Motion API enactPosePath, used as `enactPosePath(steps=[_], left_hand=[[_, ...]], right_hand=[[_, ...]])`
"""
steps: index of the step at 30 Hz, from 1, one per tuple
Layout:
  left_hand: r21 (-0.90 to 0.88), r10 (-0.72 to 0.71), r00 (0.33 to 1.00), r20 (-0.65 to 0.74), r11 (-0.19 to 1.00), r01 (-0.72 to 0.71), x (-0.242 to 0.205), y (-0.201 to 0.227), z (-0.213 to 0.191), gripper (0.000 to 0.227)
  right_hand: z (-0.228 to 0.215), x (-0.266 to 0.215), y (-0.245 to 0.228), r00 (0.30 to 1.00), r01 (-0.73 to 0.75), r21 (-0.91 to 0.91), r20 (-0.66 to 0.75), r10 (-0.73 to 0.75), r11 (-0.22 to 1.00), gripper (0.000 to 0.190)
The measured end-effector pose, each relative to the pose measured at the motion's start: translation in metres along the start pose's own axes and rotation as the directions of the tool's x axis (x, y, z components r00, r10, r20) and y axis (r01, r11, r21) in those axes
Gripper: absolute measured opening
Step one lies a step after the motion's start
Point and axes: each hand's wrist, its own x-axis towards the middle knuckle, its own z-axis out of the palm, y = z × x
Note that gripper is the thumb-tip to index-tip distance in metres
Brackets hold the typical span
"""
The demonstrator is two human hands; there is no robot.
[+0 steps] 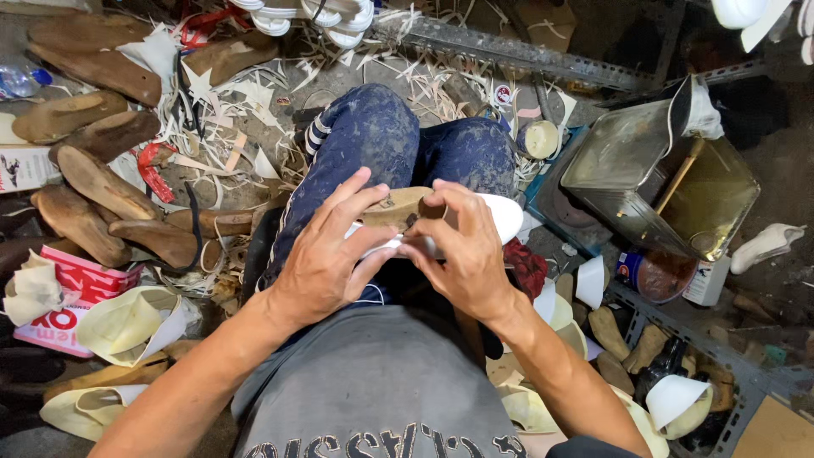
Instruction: The person assembles a white shoe by pulling material over a last with pliers and securing it with a hammer. They handle a shoe last, white shoe upper material, and tools in a cluttered workshop environment.
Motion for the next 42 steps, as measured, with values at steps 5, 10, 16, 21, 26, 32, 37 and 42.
enactPosePath(steps=[5,10,16,21,26,32,37,42], left_hand=[[-0.049,-0.063,0.988,-0.140,0.997,0.057,0.008,0.002,0.011,0.009],[0.006,-0.057,0.988,-0.145,0.998,0.058,0.001,-0.009,0.021,0.008],[0.003,-0.039,0.970,-0.239,0.999,0.040,0.004,-0.014,0.029,0.012],[0.123,0.071,0.986,-0.151,0.991,-0.052,-0.005,-0.015,0.014,0.037],[0.192,0.162,0.975,-0.153,0.973,-0.131,-0.017,-0.014,0.016,0.020],[0.113,0.007,0.981,-0.194,0.993,0.015,-0.005,-0.002,0.015,0.012],[0.047,-0.012,0.975,-0.220,0.999,0.023,0.007,-0.006,0.016,0.013],[0.015,-0.060,0.964,-0.260,0.998,0.066,0.006,-0.015,0.032,0.015]], right_hand=[[0.016,-0.022,0.009,0.971,0.028,-0.114,-0.233,-0.054,0.993,0.010],[0.014,-0.010,0.011,0.982,0.047,0.020,-0.184,-0.043,0.999,0.017],[0.021,-0.017,0.015,0.958,0.105,-0.155,-0.251,-0.142,0.982,0.029],[0.033,-0.029,0.012,0.915,0.117,-0.349,-0.325,-0.237,0.930,0.024],[0.031,-0.020,0.010,0.945,0.105,-0.201,-0.286,-0.161,0.974,0.015],[0.029,-0.016,0.017,0.962,0.133,-0.025,-0.237,-0.135,0.991,0.014],[0.030,-0.024,0.020,0.924,0.115,-0.203,-0.338,-0.180,0.972,0.016],[0.014,-0.001,0.010,0.957,0.039,-0.044,-0.287,-0.049,0.998,0.021]])
